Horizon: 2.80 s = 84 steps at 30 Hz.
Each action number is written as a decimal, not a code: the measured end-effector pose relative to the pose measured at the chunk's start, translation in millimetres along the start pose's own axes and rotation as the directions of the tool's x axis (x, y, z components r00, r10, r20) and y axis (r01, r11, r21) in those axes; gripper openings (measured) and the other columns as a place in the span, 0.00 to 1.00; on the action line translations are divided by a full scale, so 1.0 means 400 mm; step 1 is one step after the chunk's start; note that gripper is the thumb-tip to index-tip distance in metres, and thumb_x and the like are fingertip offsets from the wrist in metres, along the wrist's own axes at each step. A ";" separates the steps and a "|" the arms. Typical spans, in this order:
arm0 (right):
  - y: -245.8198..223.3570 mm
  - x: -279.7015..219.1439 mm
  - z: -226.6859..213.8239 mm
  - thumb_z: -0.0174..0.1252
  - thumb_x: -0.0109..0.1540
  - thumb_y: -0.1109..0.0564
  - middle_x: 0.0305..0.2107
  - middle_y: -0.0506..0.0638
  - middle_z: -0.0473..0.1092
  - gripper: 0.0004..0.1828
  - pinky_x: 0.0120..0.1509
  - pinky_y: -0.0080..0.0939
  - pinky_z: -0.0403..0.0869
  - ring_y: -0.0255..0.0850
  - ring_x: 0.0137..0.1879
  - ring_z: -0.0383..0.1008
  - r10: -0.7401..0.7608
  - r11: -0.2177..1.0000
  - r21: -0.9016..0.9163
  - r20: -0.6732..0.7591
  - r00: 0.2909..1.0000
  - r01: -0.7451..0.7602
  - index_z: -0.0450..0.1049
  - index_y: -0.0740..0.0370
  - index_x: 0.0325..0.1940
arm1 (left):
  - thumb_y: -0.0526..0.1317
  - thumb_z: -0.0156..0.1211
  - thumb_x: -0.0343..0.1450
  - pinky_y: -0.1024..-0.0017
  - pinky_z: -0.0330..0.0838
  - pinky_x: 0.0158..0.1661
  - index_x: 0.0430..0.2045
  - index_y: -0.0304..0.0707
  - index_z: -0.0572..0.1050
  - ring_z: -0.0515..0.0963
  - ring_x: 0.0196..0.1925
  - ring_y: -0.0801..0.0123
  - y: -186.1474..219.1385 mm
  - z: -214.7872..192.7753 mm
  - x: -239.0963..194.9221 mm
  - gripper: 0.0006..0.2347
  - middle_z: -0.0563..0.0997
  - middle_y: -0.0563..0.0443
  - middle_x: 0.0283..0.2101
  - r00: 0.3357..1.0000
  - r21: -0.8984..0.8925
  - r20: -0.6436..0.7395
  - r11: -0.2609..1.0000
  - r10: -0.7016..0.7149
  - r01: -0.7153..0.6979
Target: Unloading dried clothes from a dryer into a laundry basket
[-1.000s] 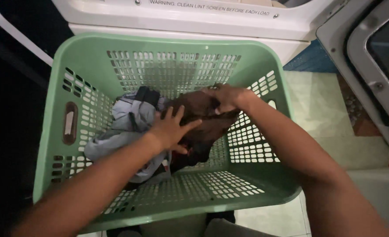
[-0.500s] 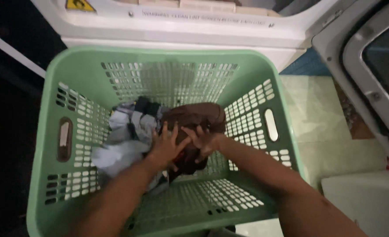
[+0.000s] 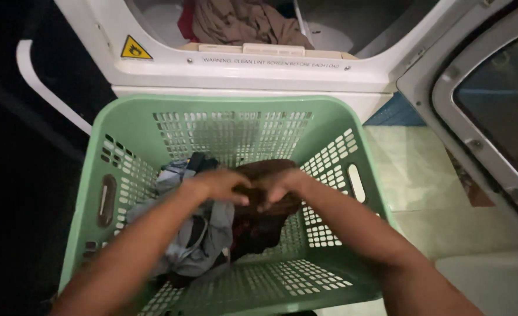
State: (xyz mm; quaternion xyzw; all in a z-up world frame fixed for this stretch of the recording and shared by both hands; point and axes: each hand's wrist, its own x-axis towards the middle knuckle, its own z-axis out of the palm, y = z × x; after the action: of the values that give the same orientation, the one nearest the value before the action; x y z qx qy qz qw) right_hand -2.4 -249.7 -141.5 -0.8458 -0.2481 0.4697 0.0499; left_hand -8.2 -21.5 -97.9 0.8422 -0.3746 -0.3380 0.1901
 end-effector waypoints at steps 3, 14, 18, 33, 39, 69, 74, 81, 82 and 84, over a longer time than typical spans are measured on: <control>-0.061 -0.208 -0.178 0.59 0.64 0.41 0.46 0.56 0.78 0.28 0.59 0.56 0.74 0.50 0.53 0.78 -0.186 0.915 0.312 -0.237 0.953 0.256 0.74 0.57 0.63 | 0.67 0.55 0.69 0.53 0.73 0.58 0.55 0.54 0.76 0.79 0.61 0.56 0.056 -0.173 -0.093 0.27 0.82 0.53 0.57 0.936 0.179 -0.325 0.963 -0.137 0.203; -0.095 -0.448 -0.543 0.59 0.59 0.58 0.46 0.56 0.69 0.10 0.59 0.49 0.66 0.52 0.54 0.66 -0.286 0.938 -0.325 -0.923 -0.256 0.124 0.79 0.64 0.42 | 0.43 0.65 0.70 0.57 0.70 0.45 0.45 0.38 0.78 0.75 0.43 0.54 0.182 -0.518 -0.259 0.13 0.76 0.47 0.42 0.469 0.367 -0.842 0.920 0.267 0.135; -0.097 -0.357 -0.600 0.62 0.61 0.46 0.66 0.65 0.46 0.29 0.70 0.64 0.62 0.66 0.71 0.46 -0.205 0.976 -0.198 -0.976 -0.076 -0.095 0.74 0.51 0.67 | 0.56 0.70 0.68 0.50 0.67 0.55 0.64 0.34 0.62 0.73 0.58 0.42 0.135 -0.579 -0.153 0.35 0.73 0.34 0.60 0.445 0.250 -0.879 0.960 0.171 0.126; -0.103 -0.388 -0.743 0.47 0.52 0.49 0.50 0.63 0.76 0.31 0.53 0.56 0.70 0.57 0.49 0.75 0.351 0.932 0.316 -0.657 0.667 -0.180 0.76 0.71 0.53 | 0.81 0.57 0.60 0.55 0.74 0.43 0.25 0.34 0.83 0.83 0.37 0.52 0.185 -0.664 -0.084 0.40 0.84 0.41 0.34 0.706 0.220 -0.651 0.820 -0.280 0.529; -0.024 -0.334 -0.711 0.68 0.56 0.43 0.42 0.55 0.80 0.26 0.53 0.44 0.75 0.47 0.46 0.80 0.347 0.898 0.395 -0.907 0.238 0.195 0.79 0.65 0.49 | 0.79 0.65 0.57 0.53 0.74 0.40 0.60 0.36 0.69 0.84 0.39 0.46 0.148 -0.643 -0.061 0.49 0.84 0.39 0.40 0.639 0.263 -0.760 0.844 -0.116 0.467; -0.142 -0.455 -0.352 0.65 0.61 0.72 0.46 0.53 0.65 0.51 0.63 0.44 0.68 0.43 0.55 0.67 -0.271 0.517 0.153 -0.904 0.331 0.842 0.42 0.48 0.77 | 0.26 0.51 0.72 0.48 0.50 0.67 0.45 0.19 0.74 0.72 0.54 0.45 0.131 -0.432 -0.125 0.10 0.73 0.38 0.51 0.165 0.512 -0.816 0.825 0.554 -0.240; -0.143 -0.411 -0.281 0.79 0.52 0.67 0.80 0.62 0.29 0.80 0.80 0.66 0.55 0.62 0.81 0.43 -0.260 0.638 0.066 -0.919 0.295 0.768 0.18 0.39 0.79 | 0.38 0.47 0.74 0.68 0.69 0.39 0.39 0.30 0.76 0.71 0.37 0.69 0.102 -0.334 -0.086 0.11 0.79 0.50 0.37 0.362 -0.252 -0.928 0.861 -0.086 -0.442; -0.174 -0.414 -0.240 0.68 0.45 0.67 0.54 0.55 0.71 0.46 0.71 0.57 0.66 0.50 0.63 0.71 -0.414 0.628 0.010 -0.842 0.346 0.778 0.71 0.54 0.69 | 0.46 0.68 0.63 0.56 0.74 0.49 0.48 0.38 0.79 0.78 0.52 0.60 0.110 -0.235 -0.097 0.20 0.81 0.45 0.50 0.814 -0.618 -0.461 0.786 -0.353 -0.009; -0.174 -0.408 -0.243 0.68 0.45 0.67 0.54 0.55 0.71 0.46 0.71 0.57 0.66 0.50 0.63 0.71 -0.417 0.630 0.010 -0.839 0.349 0.776 0.71 0.54 0.69 | 0.46 0.68 0.63 0.56 0.74 0.49 0.48 0.38 0.79 0.78 0.52 0.60 0.114 -0.220 -0.096 0.20 0.81 0.45 0.50 0.813 -0.621 -0.463 0.784 -0.354 -0.012; -0.176 -0.392 -0.244 0.70 0.43 0.64 0.43 0.56 0.74 0.33 0.62 0.60 0.72 0.60 0.53 0.76 -0.468 0.747 -0.144 -0.807 0.360 0.649 0.80 0.56 0.54 | 0.49 0.77 0.58 0.50 0.75 0.53 0.52 0.42 0.80 0.81 0.58 0.56 0.119 -0.185 -0.097 0.27 0.81 0.43 0.55 0.884 -0.673 -0.172 0.707 -0.435 0.217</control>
State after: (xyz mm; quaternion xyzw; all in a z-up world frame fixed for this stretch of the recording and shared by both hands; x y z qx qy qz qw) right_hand -17.2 -247.0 55.6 -0.8145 -0.4219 0.0105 0.3980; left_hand 1.5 -18.0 -2.2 0.8236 -0.0450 -0.3323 0.4575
